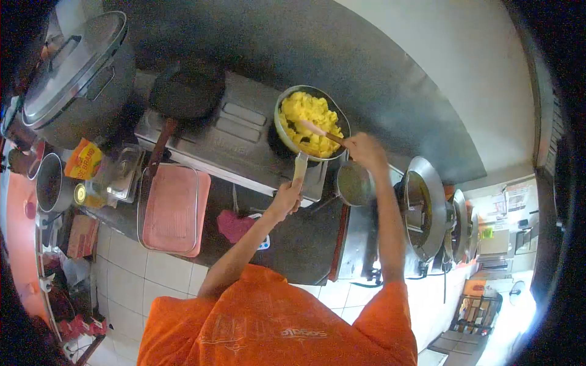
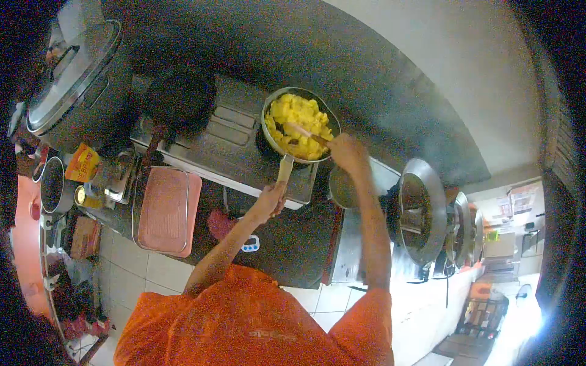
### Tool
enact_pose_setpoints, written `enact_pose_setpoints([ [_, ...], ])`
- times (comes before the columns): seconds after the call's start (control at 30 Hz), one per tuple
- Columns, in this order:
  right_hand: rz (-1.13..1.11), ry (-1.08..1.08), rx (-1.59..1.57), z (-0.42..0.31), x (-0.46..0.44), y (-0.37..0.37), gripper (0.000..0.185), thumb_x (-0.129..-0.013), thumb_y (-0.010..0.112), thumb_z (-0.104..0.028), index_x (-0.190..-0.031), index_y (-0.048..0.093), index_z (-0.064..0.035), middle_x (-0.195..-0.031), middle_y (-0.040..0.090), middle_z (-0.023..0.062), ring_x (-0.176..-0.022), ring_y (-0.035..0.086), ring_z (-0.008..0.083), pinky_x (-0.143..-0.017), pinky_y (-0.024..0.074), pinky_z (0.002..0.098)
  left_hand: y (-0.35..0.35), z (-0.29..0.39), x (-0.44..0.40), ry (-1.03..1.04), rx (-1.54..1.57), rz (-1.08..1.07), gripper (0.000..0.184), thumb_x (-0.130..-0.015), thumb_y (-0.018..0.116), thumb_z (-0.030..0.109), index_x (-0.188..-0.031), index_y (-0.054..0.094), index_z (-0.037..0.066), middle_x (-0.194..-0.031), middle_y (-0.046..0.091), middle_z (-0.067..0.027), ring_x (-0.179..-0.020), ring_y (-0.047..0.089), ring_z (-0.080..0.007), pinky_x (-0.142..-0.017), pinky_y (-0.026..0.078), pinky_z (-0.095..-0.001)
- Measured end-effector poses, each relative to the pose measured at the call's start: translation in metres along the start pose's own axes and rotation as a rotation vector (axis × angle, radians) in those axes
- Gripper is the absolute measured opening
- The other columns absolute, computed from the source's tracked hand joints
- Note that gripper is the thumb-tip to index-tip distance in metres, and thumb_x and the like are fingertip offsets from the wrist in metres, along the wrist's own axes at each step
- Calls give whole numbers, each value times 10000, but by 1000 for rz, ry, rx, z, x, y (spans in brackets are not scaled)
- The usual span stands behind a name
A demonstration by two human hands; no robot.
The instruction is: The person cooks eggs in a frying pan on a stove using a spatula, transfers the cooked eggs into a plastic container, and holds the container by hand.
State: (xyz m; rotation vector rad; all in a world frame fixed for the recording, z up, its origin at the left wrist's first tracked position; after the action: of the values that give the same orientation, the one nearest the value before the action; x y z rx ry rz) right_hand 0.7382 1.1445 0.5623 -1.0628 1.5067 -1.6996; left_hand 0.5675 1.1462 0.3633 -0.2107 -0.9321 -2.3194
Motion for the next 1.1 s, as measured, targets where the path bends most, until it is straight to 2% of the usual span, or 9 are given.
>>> enact_pose_setpoints([
  [0.13, -114, -92, 58, -11, 36, -64, 223, -787, 557, -262, -904, 666, -107, -831, 634, 155, -782, 612, 335, -674, 466, 402, -3, 0, 0, -1, 33, -29, 427, -878, 436, 476, -719, 427, 80, -509, 399, 2, -335, 380, -96, -290, 288, -245],
  [0.17, -281, -96, 142, -4, 24, -55, 225, -779, 565, -281, -903, 672, -127, -827, 636, 148, -776, 614, 322, -671, 472, 406, -3, -2, -1, -3, 25, -30, 427, -878, 435, 474, -717, 426, 79, -511, 400, 1, -335, 380, -96, -290, 288, -246],
  [0.37, -1, -8, 262, 20, -53, 11, 213, -752, 568, -279, -900, 676, -170, -815, 639, 131, -755, 621, 304, -661, 484, 424, -1, 1, 6, -59, 9, -9, 410, -875, 453, 462, -694, 413, 96, -484, 388, 9, -332, 362, -88, -287, 274, -244],
  [0.47, -58, -61, 215, 2, -28, -46, 229, -720, 580, -282, -805, 671, -90, -790, 642, 170, -758, 631, 328, -687, 502, 427, -2, 2, 1, -79, 53, -53, 398, -870, 466, 464, -693, 404, 113, -466, 371, 17, -332, 353, -82, -282, 264, -238],
  [0.6, -169, -131, 449, 1, -2, -84, 211, -697, 588, -230, -820, 668, -79, -798, 645, 164, -763, 630, 330, -692, 506, 415, -1, 3, 1, -72, 107, -88, 407, -860, 475, 484, -697, 398, 119, -459, 358, 14, -327, 344, -79, -274, 253, -231],
  [0.8, 106, -103, 373, 31, -34, -14, 190, -702, 560, -163, -791, 654, -24, -775, 644, 163, -746, 631, 341, -664, 509, 436, 0, 4, 1, -94, 62, -12, 438, -846, 480, 514, -692, 396, 113, -479, 367, 12, -320, 331, -77, -267, 245, -223],
  [0.9, 168, -166, 218, 55, -42, -2, 179, -707, 558, -152, -774, 653, -16, -749, 641, 171, -731, 633, 342, -650, 511, 441, -6, -6, -6, -101, 65, -107, 435, -848, 471, 515, -696, 401, 113, -500, 383, 16, -357, 362, -75, -287, 276, -224],
  [1.0, 67, -51, 241, 70, -27, -39, 252, -730, 585, -287, -811, 671, -64, -798, 631, 195, -753, 620, 352, -656, 491, 440, -5, 6, -7, -220, 91, -88, 395, -863, 453, 476, -714, 410, 113, -510, 399, 17, -374, 373, -76, -293, 275, -224],
  [1.1, 60, 19, 340, 71, -14, -34, 208, -724, 554, -182, -790, 650, -9, -813, 634, 198, -792, 625, 340, -672, 506, 446, -2, 10, -5, -263, 139, -67, 359, -865, 440, 446, -740, 413, 111, -515, 401, 16, -377, 363, -79, -295, 261, -226],
])
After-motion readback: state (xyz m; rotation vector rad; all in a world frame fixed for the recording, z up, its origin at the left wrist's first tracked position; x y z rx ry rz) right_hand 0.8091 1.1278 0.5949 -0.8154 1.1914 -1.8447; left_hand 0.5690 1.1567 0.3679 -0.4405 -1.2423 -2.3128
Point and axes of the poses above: each hand's wrist, its own x-axis away from the middle knuckle, its own y-axis out of the palm, z = x × y, the point moved 2 cm from there along -x, towards the middle knuckle
